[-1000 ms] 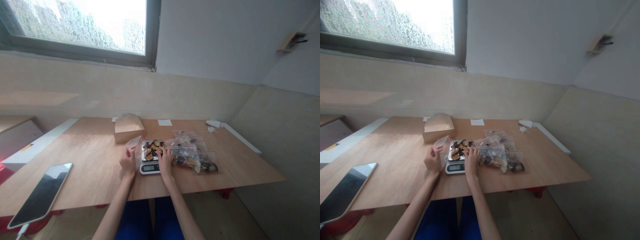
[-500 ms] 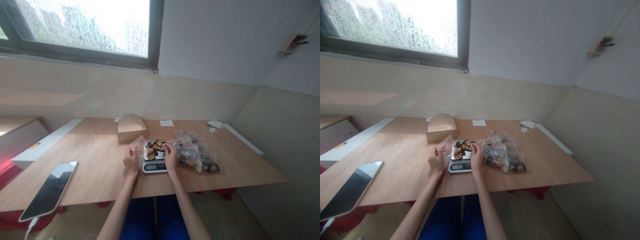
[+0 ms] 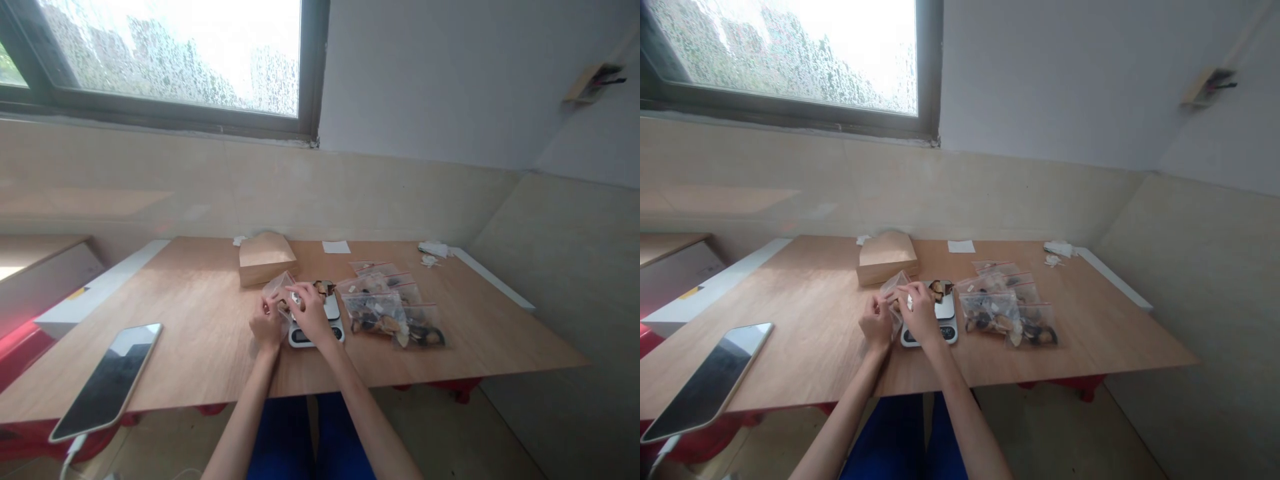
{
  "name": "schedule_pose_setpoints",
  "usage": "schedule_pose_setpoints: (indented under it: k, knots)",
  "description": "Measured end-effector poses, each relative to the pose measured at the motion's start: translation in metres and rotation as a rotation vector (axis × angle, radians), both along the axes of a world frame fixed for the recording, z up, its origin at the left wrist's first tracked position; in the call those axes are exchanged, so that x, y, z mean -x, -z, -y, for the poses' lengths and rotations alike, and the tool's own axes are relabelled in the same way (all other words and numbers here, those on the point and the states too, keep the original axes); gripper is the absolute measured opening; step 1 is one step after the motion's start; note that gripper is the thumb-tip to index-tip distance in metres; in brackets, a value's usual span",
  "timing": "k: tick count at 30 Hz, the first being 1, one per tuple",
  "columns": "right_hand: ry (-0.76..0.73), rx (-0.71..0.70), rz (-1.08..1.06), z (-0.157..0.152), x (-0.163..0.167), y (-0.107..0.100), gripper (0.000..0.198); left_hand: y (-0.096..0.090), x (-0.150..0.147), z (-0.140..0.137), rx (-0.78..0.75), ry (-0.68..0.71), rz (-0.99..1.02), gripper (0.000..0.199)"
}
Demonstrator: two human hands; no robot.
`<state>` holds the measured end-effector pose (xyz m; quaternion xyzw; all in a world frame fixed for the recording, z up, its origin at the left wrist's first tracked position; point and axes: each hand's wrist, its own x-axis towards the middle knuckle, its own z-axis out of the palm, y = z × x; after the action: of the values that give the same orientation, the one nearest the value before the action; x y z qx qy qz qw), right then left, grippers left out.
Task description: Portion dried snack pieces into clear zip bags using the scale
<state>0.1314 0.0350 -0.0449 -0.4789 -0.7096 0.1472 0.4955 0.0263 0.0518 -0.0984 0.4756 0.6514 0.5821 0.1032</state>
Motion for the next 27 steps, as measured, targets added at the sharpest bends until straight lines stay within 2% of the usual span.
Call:
schedule_pose_setpoints:
  k: [3,5,9,12,16,22,27]
  knots:
    - [0.093,-0.008,-0.006,0.001,-0.014,0.012,0.027,0.001,0.0,0.0,-0.006,0.007,0.027,0.032]
    - [0.117,0.015,0.075,0.001,-0.023,0.019,0.029,0.002,0.0,-0.001,-0.007,0.003,0.059,0.032]
    - [0.004,0.072,0.366,0.004,-0.032,0.027,0.032,0.002,0.0,-0.001,-0.005,0.01,0.092,0.031]
    - [-0.048,0.068,0.452,0.008,-0.033,0.03,0.033,0.0,0.0,0.001,-0.008,0.027,0.089,0.031]
    - [-0.072,0.032,0.425,0.01,-0.038,0.033,0.028,-0.004,0.0,0.003,-0.002,0.032,0.152,0.031]
    - [-0.105,0.041,0.292,0.012,-0.046,0.034,0.02,-0.005,0.0,0.001,0.009,0.053,0.379,0.03]
    - [-0.092,0.052,0.211,0.011,-0.046,0.028,0.012,-0.005,-0.001,0.001,0.007,0.063,0.38,0.029]
